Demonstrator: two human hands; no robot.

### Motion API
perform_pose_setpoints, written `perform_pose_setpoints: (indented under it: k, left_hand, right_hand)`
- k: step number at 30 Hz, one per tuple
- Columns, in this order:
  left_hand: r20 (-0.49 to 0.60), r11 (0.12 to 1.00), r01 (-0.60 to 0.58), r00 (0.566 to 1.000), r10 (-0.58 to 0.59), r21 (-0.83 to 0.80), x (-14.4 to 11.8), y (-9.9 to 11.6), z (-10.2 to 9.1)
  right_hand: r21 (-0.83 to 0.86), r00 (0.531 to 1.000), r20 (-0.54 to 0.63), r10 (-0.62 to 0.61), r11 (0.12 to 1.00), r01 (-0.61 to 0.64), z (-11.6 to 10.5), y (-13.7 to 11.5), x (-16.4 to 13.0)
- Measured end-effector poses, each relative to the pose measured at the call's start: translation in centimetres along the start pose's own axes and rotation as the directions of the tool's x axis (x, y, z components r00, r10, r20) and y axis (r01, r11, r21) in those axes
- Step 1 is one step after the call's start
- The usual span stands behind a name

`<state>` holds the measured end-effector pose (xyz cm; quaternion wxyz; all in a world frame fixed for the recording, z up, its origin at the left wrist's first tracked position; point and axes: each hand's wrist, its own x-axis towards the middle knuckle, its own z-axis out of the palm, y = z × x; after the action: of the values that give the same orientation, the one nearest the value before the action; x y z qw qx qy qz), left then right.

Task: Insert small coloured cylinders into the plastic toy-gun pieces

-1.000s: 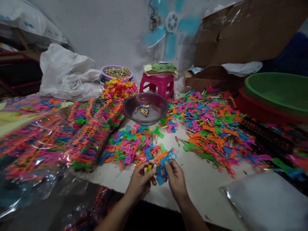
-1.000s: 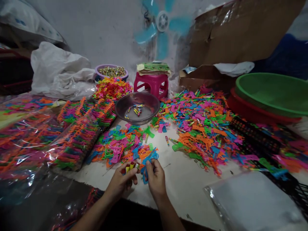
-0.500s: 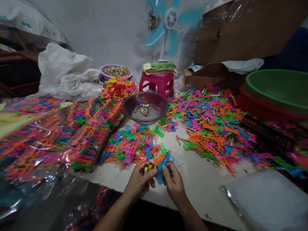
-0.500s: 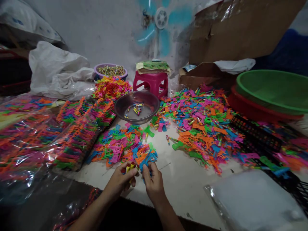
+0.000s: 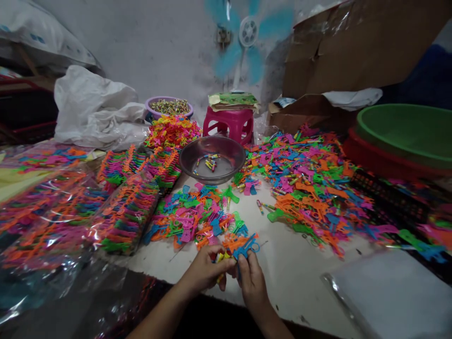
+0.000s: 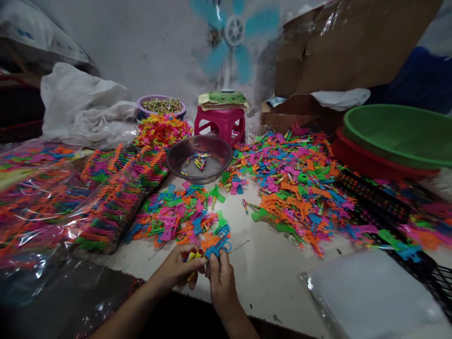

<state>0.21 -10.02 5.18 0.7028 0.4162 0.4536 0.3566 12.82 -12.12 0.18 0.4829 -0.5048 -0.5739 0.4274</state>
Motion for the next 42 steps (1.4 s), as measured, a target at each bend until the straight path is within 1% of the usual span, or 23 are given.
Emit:
perform_pose_setpoints:
  k: [3, 5, 6, 8, 10, 11, 13, 14, 16, 17, 18, 19, 20, 21, 23, 26, 29, 31, 33, 35, 38, 41, 42]
  left_hand:
    - [-0.007, 1.0, -0.016, 1.0, 0.016, -0.013, 0.3, -0.6, 0.3]
    - [-0.07, 0.998, -0.007, 0.998, 0.002, -0.063, 0.7, -1.3, 0.4]
    - [-0.112, 0.994, 0.015, 0.993, -0.028, -0.111, 0.9, -1.7, 0.3]
    - [-0.203, 0.969, 0.071, 0.972, -0.121, -0.238, 1.5, -2.6, -0.1]
    - [-0.271, 0.925, 0.094, 0.941, -0.203, -0.367, 2.0, -3.2, -0.6]
    - [-0.279, 0.905, 0.095, 0.933, -0.226, -0.415, 2.2, -3.4, -0.9]
    - [-0.263, 0.884, 0.091, 0.936, -0.233, -0.458, 2.5, -3.8, -1.3]
    - [-0.24, 0.886, 0.096, 0.944, -0.225, -0.453, 2.6, -4.0, -1.3]
    - [-0.213, 0.909, 0.103, 0.956, -0.203, -0.404, 2.7, -4.4, -1.2]
    - [-0.213, 0.922, 0.101, 0.958, -0.191, -0.374, 2.8, -4.7, -1.1]
    - [-0.219, 0.933, 0.099, 0.959, -0.183, -0.347, 2.9, -4.9, -1.0]
    - [-0.225, 0.94, 0.102, 0.957, -0.182, -0.326, 2.9, -5.1, -1.0]
    - [-0.235, 0.945, 0.111, 0.954, -0.188, -0.308, 2.9, -5.3, -1.0]
    - [-0.245, 0.948, 0.121, 0.949, -0.197, -0.295, 2.9, -5.5, -1.1]
    - [-0.268, 0.951, 0.139, 0.939, -0.215, -0.276, 2.9, -5.7, -1.4]
    - [-0.311, 0.951, 0.132, 0.925, -0.219, -0.279, 2.8, -5.8, -1.6]
    - [-0.356, 0.942, 0.072, 0.914, -0.194, -0.327, 3.2, -6.0, -1.2]
    - [-0.352, 0.939, 0.041, 0.921, -0.168, -0.341, 3.4, -6.1, -0.6]
    - [-0.32, 0.942, 0.031, 0.936, -0.145, -0.335, 3.5, -6.0, -0.1]
    - [-0.284, 0.942, 0.024, 0.951, -0.124, -0.334, 3.4, -5.7, 0.3]
    - [-0.239, 0.946, 0.024, 0.965, -0.106, -0.323, 3.0, -5.2, 0.3]
    - [-0.233, 0.957, 0.042, 0.966, -0.112, -0.287, 2.6, -5.1, 0.0]
    - [-0.242, 0.96, 0.049, 0.963, -0.119, -0.277, 2.6, -5.2, -0.1]
  right_hand:
    - [-0.021, 0.998, -0.051, 0.029, 0.999, -0.03, 0.3, -0.3, 0.0]
    - [-0.014, 0.995, -0.05, 0.085, 0.996, -0.086, -0.5, -0.7, 1.1]
    - [0.006, 0.991, -0.062, 0.115, 0.993, -0.115, -1.4, -0.8, 2.1]
    - [0.118, 0.974, -0.154, 0.165, 0.982, -0.147, -4.1, -0.7, 4.8]
    - [0.309, 0.905, -0.362, 0.224, 0.945, -0.11, -7.2, -0.1, 7.8]
    - [0.341, 0.889, -0.385, 0.248, 0.933, -0.113, -8.3, 0.4, 9.0]
    - [0.175, 0.911, -0.347, 0.223, 0.97, -0.171, -9.3, 1.6, 10.7]
    - [0.072, 0.931, -0.305, 0.199, 0.98, -0.186, -9.1, 2.3, 11.1]
    - [-0.054, 0.965, -0.216, 0.148, 0.985, -0.163, -7.3, 3.4, 11.1]
    - [-0.09, 0.981, -0.155, 0.116, 0.987, -0.131, -6.1, 3.7, 10.9]
    - [-0.19, 0.995, -0.069, 0.074, 0.978, -0.086, -5.1, 3.9, 10.6]
    - [-0.329, 0.999, 0.035, 0.038, 0.944, -0.025, -4.2, 3.9, 10.4]
    - [-0.476, 0.99, 0.14, 0.024, 0.878, 0.046, -3.6, 3.7, 10.2]
    - [-0.609, 0.973, 0.227, 0.036, 0.785, 0.113, -3.4, 3.5, 10.1]
    - [-0.772, 0.948, 0.3, 0.107, 0.611, 0.176, -3.9, 2.9, 10.1]
    - [-0.842, 0.947, 0.243, 0.212, 0.53, 0.098, -5.9, 2.5, 10.0]
    - [-0.891, 0.94, 0.169, 0.297, 0.454, 0.017, -7.7, 2.7, 9.4]
    - [-0.912, 0.946, 0.155, 0.285, 0.41, 0.025, -8.5, 3.1, 9.0]
    - [-0.917, 0.957, 0.18, 0.227, 0.39, 0.08, -9.0, 3.7, 8.7]
    - [-0.913, 0.962, 0.199, 0.185, 0.393, 0.113, -9.5, 4.1, 8.7]
    - [-0.886, 0.954, 0.227, 0.194, 0.448, 0.12, -10.0, 4.4, 8.8]
    - [-0.856, 0.951, 0.229, 0.207, 0.507, 0.096, -10.3, 4.2, 8.5]
    - [-0.835, 0.951, 0.221, 0.217, 0.546, 0.07, -10.4, 4.2, 8.3]
